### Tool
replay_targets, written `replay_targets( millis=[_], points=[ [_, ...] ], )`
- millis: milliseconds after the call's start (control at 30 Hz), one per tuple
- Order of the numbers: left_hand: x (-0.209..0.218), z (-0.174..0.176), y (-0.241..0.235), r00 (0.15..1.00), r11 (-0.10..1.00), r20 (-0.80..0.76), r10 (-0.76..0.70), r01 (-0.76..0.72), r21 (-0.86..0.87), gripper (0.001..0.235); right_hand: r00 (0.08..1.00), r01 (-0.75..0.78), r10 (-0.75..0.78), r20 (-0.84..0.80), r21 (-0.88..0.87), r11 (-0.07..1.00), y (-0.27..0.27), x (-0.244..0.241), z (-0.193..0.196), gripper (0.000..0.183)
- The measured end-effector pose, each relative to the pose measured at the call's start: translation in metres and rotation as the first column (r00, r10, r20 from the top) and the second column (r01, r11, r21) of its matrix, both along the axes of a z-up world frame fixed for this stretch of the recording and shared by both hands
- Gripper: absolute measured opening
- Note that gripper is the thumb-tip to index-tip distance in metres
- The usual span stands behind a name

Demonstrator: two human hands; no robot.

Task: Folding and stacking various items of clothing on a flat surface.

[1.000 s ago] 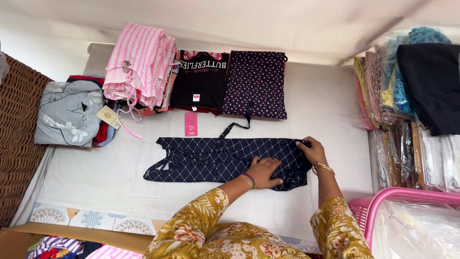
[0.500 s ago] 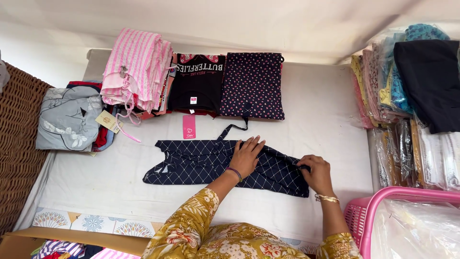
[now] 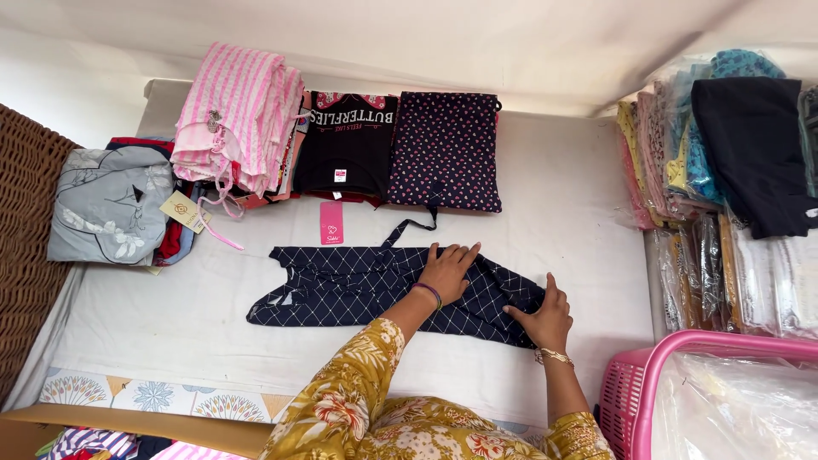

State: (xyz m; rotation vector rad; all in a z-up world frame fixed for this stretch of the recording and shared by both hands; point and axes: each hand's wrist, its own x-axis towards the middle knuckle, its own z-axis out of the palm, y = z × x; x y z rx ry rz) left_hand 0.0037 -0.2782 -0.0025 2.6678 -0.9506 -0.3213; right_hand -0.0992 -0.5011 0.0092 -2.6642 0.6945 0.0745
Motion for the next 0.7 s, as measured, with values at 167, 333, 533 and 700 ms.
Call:
replay_targets(
  millis=[167,333,533,700],
  points=[
    [0.000,-0.002,-0.002,0.993,0.997,-0.111,0.036,-0.028,0.073,0.084,0.998,-0.015,0.016,-0.064,0.023,1.000,-0.029,-0.010,-0.042,0.055],
    [-0.028,0.002,0.000,0.994,0.940,0.000,0.106,-0.101,-0.326,0.084,0.934,0.335,-0.311,-0.178,0.744,0.578,-0.028,0.000,-0.028,0.045],
    [-0.044,-0.021,0.021,0.259,0.571,-0.943,-0.208,-0.751,-0.332,0.100,0.967,0.181,-0.223,-0.125,0.950,0.254,0.023,0.018,0.010,0.052],
    [-0.042,-0.037,0.084,0.046,0.273,-0.829,-0.557,-0.933,-0.236,0.104,0.963,-0.097,0.264,0.048,0.979,0.179,0.112,0.024,0.092,0.066]
  ],
)
